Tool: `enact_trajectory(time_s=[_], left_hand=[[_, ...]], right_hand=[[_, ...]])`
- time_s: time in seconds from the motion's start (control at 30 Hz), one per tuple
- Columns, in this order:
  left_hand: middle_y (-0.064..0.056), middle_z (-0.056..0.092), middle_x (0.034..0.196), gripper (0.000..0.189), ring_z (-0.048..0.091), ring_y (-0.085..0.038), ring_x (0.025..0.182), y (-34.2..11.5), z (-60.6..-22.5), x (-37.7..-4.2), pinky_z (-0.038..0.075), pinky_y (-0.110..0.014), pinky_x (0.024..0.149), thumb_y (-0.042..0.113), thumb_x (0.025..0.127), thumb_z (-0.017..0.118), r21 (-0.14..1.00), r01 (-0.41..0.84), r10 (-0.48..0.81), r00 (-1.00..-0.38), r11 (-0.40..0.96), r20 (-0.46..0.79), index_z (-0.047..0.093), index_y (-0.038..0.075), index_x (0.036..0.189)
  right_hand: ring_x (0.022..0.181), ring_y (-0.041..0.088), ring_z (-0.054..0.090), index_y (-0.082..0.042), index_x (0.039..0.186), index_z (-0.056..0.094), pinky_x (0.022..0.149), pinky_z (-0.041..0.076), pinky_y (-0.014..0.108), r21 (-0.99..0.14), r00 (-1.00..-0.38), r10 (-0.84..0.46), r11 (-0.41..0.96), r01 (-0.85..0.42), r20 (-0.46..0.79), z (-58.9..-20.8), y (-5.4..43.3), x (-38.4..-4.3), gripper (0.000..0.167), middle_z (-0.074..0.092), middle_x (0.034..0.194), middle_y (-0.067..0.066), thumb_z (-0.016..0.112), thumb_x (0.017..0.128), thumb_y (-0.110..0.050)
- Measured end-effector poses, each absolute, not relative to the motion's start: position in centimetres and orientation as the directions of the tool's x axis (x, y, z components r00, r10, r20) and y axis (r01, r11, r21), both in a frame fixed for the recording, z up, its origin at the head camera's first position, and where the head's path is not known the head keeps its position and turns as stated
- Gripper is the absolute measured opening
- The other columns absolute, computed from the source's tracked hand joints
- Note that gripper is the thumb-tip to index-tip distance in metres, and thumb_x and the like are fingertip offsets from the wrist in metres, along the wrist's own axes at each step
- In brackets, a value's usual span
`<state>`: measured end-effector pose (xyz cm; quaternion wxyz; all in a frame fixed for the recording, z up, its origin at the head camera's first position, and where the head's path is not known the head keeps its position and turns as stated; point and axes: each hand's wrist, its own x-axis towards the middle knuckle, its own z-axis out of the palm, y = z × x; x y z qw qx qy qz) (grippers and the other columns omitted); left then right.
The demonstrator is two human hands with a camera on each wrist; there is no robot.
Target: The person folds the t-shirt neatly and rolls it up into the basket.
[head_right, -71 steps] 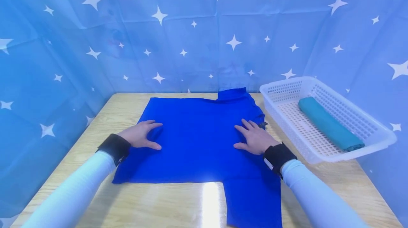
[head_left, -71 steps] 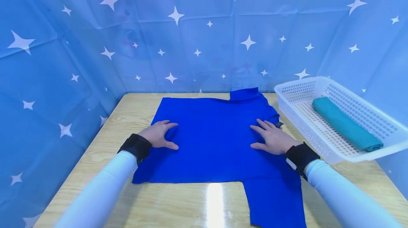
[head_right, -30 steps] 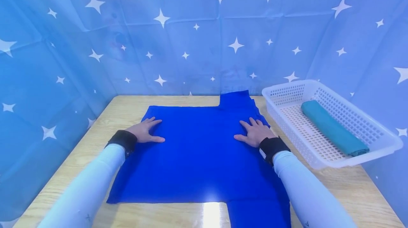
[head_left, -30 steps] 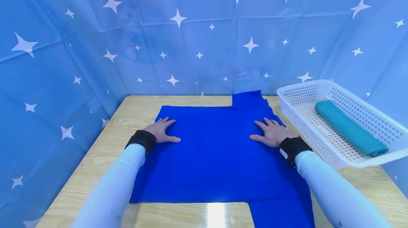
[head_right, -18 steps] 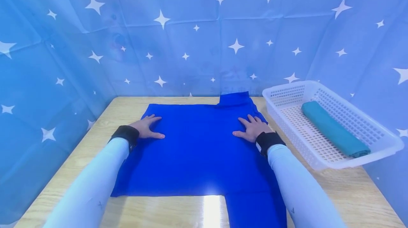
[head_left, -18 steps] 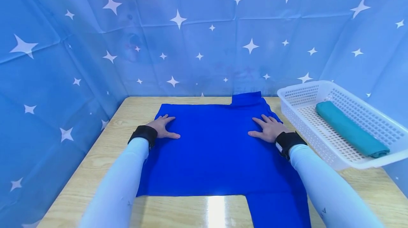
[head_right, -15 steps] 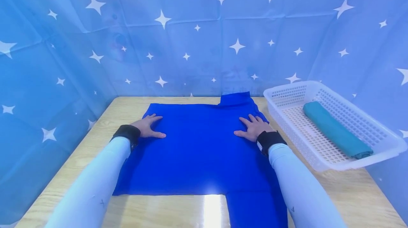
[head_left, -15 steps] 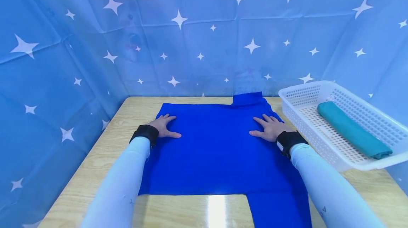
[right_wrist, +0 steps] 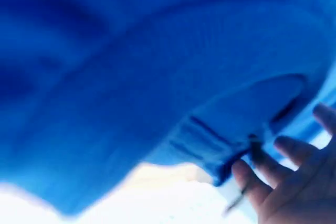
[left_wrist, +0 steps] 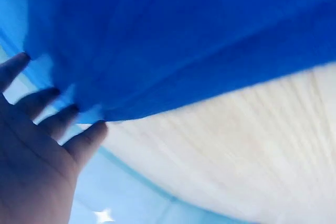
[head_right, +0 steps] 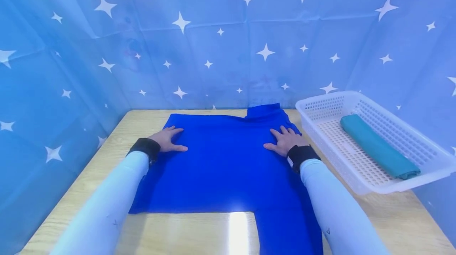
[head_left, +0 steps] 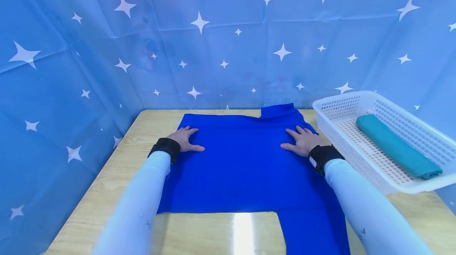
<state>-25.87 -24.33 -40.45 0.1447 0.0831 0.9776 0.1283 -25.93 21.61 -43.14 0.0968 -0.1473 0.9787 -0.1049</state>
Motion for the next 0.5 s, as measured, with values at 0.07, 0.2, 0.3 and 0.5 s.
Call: enact_trajectory(time_s=[0.07,0.2,0.3,0.5], left_hand=[[-0.025,0.026,0.169,0.092,0.023,-0.047,0.156,-24.0,-40.0,-25.2,0.027,-0.066,0.122,0.059,0.092,0.071,0.240,0.183,0.236,-0.948,0.953,-0.215,0.036,0.010,0.161],[-0.023,0.044,0.160,0.075,0.041,-0.045,0.149,-23.6,-39.3,-22.3,0.037,-0.061,0.119,0.050,0.096,0.071,0.184,0.342,0.364,-0.925,0.922,-0.105,0.050,0.009,0.154],[-0.018,0.062,0.144,0.057,0.058,-0.039,0.135,-23.3,-39.0,-19.1,0.048,-0.054,0.112,0.041,0.096,0.075,0.136,0.456,0.464,-0.886,0.879,-0.025,0.064,0.009,0.141],[0.001,0.067,0.087,0.013,0.059,-0.010,0.077,-23.0,-38.4,-13.2,0.055,-0.026,0.070,0.025,0.089,0.083,0.117,0.596,0.595,-0.802,0.794,0.047,0.074,0.017,0.093]], right_hand=[[0.150,0.060,0.022,-0.004,0.162,0.032,0.118,0.023,0.075,-0.196,-0.932,-0.343,0.928,-0.317,-0.117,-42.2,21.3,-24.9,0.085,0.025,0.164,0.036,0.053,0.102,-0.060],[0.146,0.056,0.037,-0.003,0.155,0.045,0.116,0.033,0.072,-0.133,-0.891,-0.450,0.888,-0.441,-0.049,-40.1,21.1,-21.1,0.070,0.041,0.158,0.033,0.061,0.103,-0.046],[0.134,0.048,0.055,-0.002,0.140,0.061,0.109,0.046,0.065,-0.117,-0.827,-0.562,0.821,-0.559,0.006,-39.4,22.0,-17.5,0.052,0.060,0.142,0.027,0.069,0.100,-0.035],[0.080,0.008,0.065,-0.020,0.095,0.074,0.070,0.059,0.029,-0.181,-0.686,-0.717,0.664,-0.726,0.124,-39.6,25.3,-12.0,0.010,0.066,0.092,-0.010,0.081,0.090,-0.014]])
